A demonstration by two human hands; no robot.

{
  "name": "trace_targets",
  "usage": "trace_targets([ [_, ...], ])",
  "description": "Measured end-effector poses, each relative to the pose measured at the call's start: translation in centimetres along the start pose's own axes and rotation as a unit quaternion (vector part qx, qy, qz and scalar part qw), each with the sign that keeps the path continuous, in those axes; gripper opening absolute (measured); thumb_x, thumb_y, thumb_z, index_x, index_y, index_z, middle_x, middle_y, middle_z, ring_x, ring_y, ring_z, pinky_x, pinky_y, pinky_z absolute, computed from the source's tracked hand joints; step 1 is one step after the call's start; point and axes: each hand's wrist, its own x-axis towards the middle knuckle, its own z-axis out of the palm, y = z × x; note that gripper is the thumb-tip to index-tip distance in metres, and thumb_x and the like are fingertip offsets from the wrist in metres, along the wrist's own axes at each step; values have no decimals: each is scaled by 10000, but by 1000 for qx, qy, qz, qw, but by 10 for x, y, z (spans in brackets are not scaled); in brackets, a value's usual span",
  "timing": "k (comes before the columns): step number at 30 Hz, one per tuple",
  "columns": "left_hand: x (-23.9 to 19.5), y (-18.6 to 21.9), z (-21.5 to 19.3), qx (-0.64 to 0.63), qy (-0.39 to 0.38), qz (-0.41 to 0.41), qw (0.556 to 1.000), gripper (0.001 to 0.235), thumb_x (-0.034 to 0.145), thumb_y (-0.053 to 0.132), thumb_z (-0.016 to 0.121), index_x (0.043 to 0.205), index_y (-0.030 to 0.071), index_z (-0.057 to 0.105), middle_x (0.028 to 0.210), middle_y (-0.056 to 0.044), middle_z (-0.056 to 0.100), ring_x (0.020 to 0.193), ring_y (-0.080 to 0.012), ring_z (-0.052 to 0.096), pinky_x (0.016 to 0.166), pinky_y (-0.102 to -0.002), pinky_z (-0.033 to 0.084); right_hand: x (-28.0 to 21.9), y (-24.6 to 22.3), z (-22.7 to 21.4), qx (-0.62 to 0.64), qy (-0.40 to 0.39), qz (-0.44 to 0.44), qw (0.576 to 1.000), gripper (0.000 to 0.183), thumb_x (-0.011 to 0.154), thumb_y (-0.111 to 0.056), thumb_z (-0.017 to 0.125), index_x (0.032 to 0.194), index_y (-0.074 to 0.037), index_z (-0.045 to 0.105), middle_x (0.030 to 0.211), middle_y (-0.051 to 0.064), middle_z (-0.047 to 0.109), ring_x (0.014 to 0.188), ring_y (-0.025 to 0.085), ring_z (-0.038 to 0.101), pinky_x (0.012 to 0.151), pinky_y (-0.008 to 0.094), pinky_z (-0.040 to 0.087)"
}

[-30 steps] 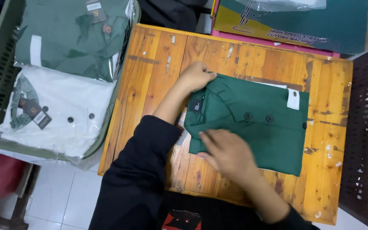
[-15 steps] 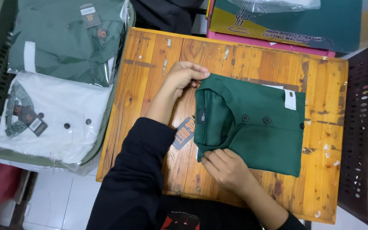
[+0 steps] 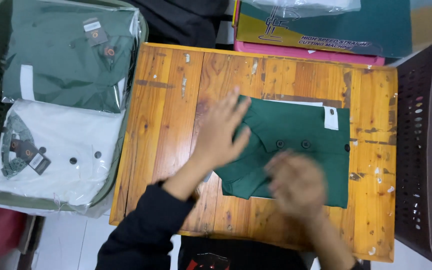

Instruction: Folding a green shirt and placing it into a clear plastic packaging bag

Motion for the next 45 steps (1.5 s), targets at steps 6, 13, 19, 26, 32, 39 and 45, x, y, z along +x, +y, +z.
trace_targets([
  [6, -49, 10, 20, 83, -119, -19, 989, 871, 961, 578, 539, 1583, -6, 364, 1662, -302, 260, 1558, -436, 205, 1250, -593, 41, -23, 50, -23, -169, -129, 346, 914, 687, 1021, -408, 515, 1588, -28, 438, 1643, 328, 329, 1538, 516, 208, 1211, 645, 145],
  [13, -53, 5, 23, 83, -116, -23, 990, 889, 959, 650, 532, 1586, 41, 375, 1647, -264, 312, 1559, -398, 220, 1244, -607, 17, -30, 54, -21, -175, -173, 402, 882, 768, 986, -579, 499, 1588, -106, 451, 1669, 287, 288, 1554, 483, 199, 1200, 636, 224],
  [19, -41, -2, 8, 70, -72, 3, 995, 815, 851, 634, 620, 1457, 92, 567, 1481, -180, 562, 1412, -330, 481, 1167, -546, 235, -33, 48, -16, -209, -213, 460, 836, 789, 960, -688, 425, 1597, -223, 421, 1694, 201, 295, 1572, 415, 215, 1178, 706, 168],
  [26, 47, -68, 29, 22, 109, 54, 992, 220, 865, 443, 705, 940, 239, 742, 759, 88, 653, 865, -206, 680, 884, -401, 478, 39, 108, -16, -224, -72, 384, 893, 900, 978, -464, 584, 1630, 69, 267, 1307, 365, 608, 1245, 540, 565, 1060, 706, 339],
  [32, 141, -90, 61, -38, 47, 7, 998, 174, 882, 264, 698, 905, 105, 764, 670, -123, 679, 742, -385, 716, 633, -465, 548, 118, 232, 48, -282, -119, 167, 937, 606, 897, -395, 715, 1378, -31, 656, 1378, 238, 612, 1360, 407, 561, 1130, 482, 438],
  [39, 259, -165, 151, 96, -82, -46, 991, 260, 889, 310, 586, 922, 101, 738, 894, -130, 694, 932, -393, 727, 783, -527, 572, 163, 403, 123, -167, -125, 259, 943, 311, 990, -322, 597, 1200, -146, 743, 1105, 121, 734, 1117, 346, 695, 971, 471, 547],
  [45, 268, -208, 208, 162, -44, 36, 985, 387, 837, 241, 656, 1168, 56, 730, 1265, -168, 657, 1207, -366, 640, 973, -467, 523, 159, 393, 125, -209, -40, 254, 943, 374, 925, -220, 658, 1287, -131, 688, 1132, 140, 675, 1093, 368, 661, 954, 464, 534],
])
